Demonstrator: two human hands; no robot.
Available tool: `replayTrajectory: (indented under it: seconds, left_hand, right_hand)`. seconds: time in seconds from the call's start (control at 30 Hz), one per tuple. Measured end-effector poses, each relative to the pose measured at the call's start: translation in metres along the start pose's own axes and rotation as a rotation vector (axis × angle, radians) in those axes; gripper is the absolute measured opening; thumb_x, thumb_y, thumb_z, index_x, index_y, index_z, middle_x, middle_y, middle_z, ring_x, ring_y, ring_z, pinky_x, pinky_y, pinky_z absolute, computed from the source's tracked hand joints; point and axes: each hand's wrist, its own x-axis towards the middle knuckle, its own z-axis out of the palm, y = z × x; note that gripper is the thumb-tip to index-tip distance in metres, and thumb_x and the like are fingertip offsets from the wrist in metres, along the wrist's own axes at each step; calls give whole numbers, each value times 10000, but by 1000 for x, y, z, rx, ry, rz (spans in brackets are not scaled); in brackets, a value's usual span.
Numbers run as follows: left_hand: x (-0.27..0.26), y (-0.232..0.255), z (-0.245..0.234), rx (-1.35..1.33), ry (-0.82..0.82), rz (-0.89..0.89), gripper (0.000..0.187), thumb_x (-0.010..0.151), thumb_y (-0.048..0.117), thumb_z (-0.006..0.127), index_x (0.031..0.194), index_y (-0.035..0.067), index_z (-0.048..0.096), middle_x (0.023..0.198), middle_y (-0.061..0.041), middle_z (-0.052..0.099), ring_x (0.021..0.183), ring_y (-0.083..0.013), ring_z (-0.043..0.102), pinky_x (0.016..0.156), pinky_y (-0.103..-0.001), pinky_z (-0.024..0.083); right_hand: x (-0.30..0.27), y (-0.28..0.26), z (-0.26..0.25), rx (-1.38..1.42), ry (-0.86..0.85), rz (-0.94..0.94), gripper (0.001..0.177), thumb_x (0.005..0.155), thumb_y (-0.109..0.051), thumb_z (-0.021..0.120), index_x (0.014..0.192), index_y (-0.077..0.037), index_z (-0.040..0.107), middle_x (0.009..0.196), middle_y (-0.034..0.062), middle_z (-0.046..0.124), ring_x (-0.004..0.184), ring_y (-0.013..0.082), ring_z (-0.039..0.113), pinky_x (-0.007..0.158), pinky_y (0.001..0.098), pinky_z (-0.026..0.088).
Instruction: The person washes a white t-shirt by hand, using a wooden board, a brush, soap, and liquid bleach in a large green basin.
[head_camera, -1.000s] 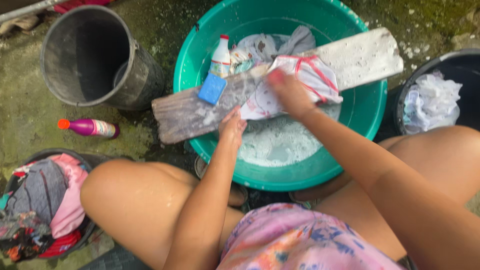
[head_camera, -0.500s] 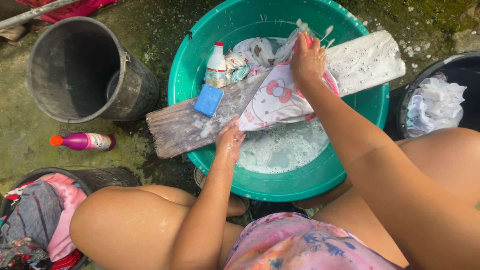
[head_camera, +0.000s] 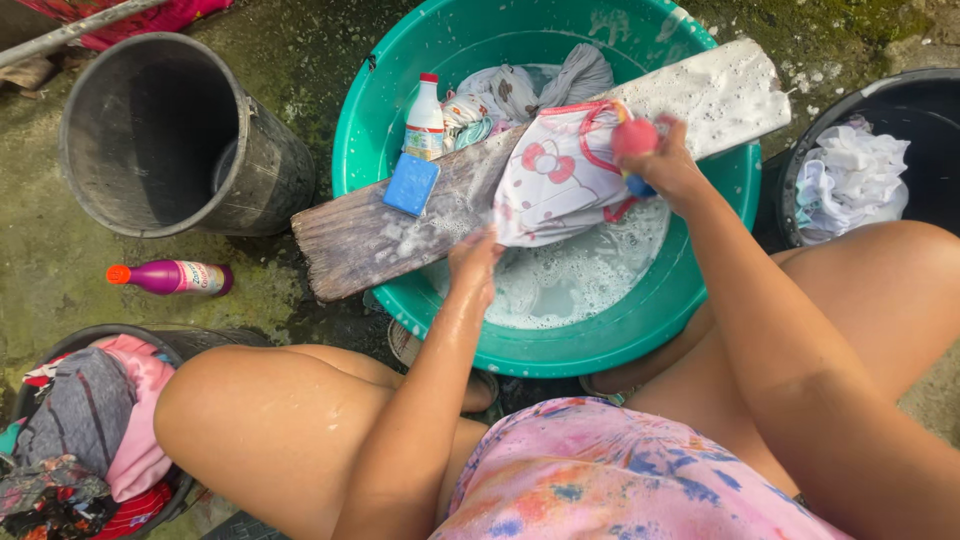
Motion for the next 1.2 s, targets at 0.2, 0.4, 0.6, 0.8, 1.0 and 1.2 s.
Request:
replayTrajectory:
  seconds: [0.2, 0.4, 0.6, 0.8, 1.0, 1.2]
  left_hand:
    - [-59, 49, 70, -16, -279, -238, 345, 931, 226, 732, 1201, 22, 663, 1167, -59, 729, 1024, -145, 694, 892, -311, 535]
    - [-100, 164, 97, -258, -371, 104, 351, 1000, 302, 685, 1180, 1, 680, 1167, -118, 737, 1056, -178, 709, 999, -346, 559]
    - [-116, 104, 123, 46, -621, -159, 511, 1172, 484, 603, 1256, -20, 616, 1093, -135, 690, 949, -203, 668, 785, -348, 533]
    - [-155, 181, 134, -30, -552, -214, 530, 916, 395, 626, 1364, 139, 506, 1231, -81, 672, 1144, -225, 670, 996, -447, 551]
    - [-164, 209, 130, -500, -694, -403, 808, 879, 574, 673, 1333, -82, 544, 1251, -250, 666, 1123, -363, 694, 1014, -491, 535]
    - [-153, 183, 108, -30, -727, -193, 558, 960, 192, 712, 1446, 21, 496, 1360, -134, 611, 1217, -251, 627, 1073, -470, 503]
  right_hand:
    - [-55, -13, -7, -329, -353, 17, 1092, 655, -190, 950, 1540, -72, 321, 1280, 281, 489, 1129, 391, 559, 936, 434, 498]
    - [-72, -51, -51, 278, -574, 181, 629, 698, -128, 797, 1299, -12, 652, 1138, 102, 692, 1007, 203, 654, 896, 350, 516]
    - [-89, -50, -35, 853, -734, 214, 494, 845, -165, 725, 1294, 12, 619, 1203, 146, 700, 1098, 252, 679, 973, 399, 536]
    - [-120, -40, -23, 873, -887, 371, 647, 764, -136, 730, 1382, -75, 551, 1252, 117, 672, 1148, 239, 668, 1013, 412, 529]
    - [-126, -62, -47, 1332, -871, 109, 660, 780, -155, 768, 1385, -1, 553, 1240, 205, 669, 1150, 385, 669, 998, 551, 542]
    - [-89, -74, -112, 1607, -407, 225, 574, 806, -286, 783, 1287, -37, 592, 1222, 144, 635, 1107, 344, 678, 1055, 651, 507]
